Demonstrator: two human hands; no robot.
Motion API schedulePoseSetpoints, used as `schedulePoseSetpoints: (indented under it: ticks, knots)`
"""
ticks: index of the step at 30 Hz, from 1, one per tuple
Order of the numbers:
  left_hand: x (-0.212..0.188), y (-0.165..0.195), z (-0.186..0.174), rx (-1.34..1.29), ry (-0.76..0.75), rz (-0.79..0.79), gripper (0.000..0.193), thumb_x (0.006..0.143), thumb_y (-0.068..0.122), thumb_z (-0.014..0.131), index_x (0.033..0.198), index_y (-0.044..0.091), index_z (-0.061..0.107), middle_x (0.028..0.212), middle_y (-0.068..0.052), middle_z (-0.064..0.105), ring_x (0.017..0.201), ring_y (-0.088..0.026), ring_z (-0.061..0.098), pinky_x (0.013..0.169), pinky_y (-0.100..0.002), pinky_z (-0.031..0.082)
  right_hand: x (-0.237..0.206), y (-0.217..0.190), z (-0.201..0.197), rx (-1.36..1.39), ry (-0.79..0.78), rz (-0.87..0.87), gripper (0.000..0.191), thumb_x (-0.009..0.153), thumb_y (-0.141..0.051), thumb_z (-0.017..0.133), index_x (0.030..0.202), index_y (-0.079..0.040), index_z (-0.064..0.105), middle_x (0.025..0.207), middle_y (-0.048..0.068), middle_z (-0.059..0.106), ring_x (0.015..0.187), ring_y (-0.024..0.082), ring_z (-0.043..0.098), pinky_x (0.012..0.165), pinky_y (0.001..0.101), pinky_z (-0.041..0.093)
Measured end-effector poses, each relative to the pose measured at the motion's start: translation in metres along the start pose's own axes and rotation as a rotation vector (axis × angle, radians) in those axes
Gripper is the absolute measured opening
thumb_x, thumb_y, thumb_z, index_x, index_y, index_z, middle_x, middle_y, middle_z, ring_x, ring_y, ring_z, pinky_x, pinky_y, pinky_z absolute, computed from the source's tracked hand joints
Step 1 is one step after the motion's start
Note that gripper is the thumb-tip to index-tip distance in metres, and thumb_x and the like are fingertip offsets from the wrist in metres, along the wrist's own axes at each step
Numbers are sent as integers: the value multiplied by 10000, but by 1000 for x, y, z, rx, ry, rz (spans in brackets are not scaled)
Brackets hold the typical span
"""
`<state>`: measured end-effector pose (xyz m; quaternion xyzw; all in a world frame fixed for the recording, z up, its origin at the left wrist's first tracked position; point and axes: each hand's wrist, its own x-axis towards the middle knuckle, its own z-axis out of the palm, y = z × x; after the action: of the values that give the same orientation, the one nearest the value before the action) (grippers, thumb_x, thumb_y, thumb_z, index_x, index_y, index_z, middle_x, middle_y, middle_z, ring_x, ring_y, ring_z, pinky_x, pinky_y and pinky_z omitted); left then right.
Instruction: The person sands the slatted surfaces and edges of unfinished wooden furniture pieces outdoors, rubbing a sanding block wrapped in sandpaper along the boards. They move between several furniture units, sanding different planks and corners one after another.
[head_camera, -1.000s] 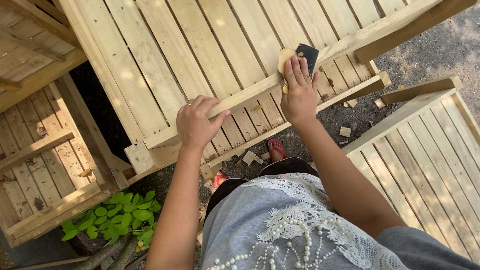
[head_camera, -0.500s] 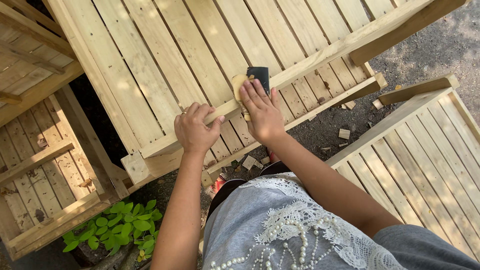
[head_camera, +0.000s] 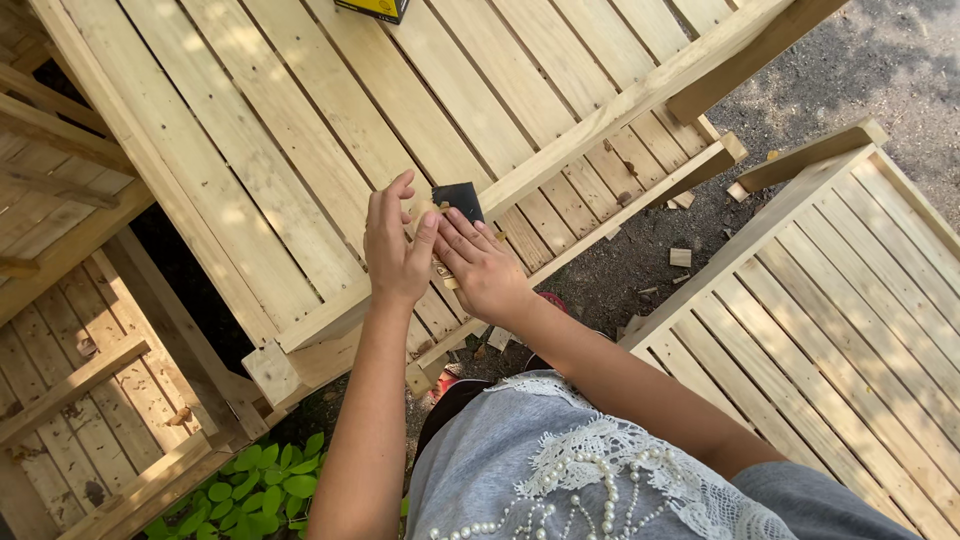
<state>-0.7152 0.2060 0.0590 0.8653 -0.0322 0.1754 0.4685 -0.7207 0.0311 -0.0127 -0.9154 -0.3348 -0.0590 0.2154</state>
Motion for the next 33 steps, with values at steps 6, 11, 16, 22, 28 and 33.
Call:
schedulePoseSetpoints:
  ticks: [6,11,16,22,28,33]
  knots:
    - [18,8,30,-35,-62,71,526,1102,462,407,1417,81,586,1289,-149,604,1191,-314,633,1019,-433,511,-10,91,-57,-111,185,223,601,956,-99,561,1548,-44,466,1614,160,439,1526,355,352,1214,501,330]
    - [30,19,75,-97,-133,56,531,1122,438,331,1403,63,580,1354,-157,599,1253,-341,617,1050,-440,498,6,125,-100,-151,304,465,553,1001,-92,537,1547,-28,469,1623,178,433,1535,360,360,1243,514,316]
    - [66,46,137,-180,-181,123,507,1131,401,313,1386,62,590,1367,-147,618,1244,-330,629,1065,-434,504,-19,64,-64,74,105,133,576,806,-84,614,1373,-4,549,1537,191,470,1503,373,385,1201,540,345]
    - [110,68,191,-138,-222,238,547,1154,425,278,1412,49,580,1403,-182,569,1333,-357,570,1112,-453,475,-17,212,-112,-103,344,403,641,882,-4,566,1517,-87,533,1609,110,470,1528,306,390,1215,510,377]
    - [117,88,226,-193,-215,121,671,1139,513,189,1451,41,550,1443,-211,488,1374,-363,505,1128,-460,441,-9,202,-138,-88,454,479,602,905,-39,586,1501,-9,508,1603,168,452,1535,345,353,1221,512,362]
    - [127,104,236,-299,-206,48,682,1124,525,200,1406,38,584,1442,-171,528,1369,-321,527,1156,-440,410,-28,150,-98,75,83,165,533,863,-78,623,1391,-28,570,1513,136,517,1539,315,388,1271,508,351]
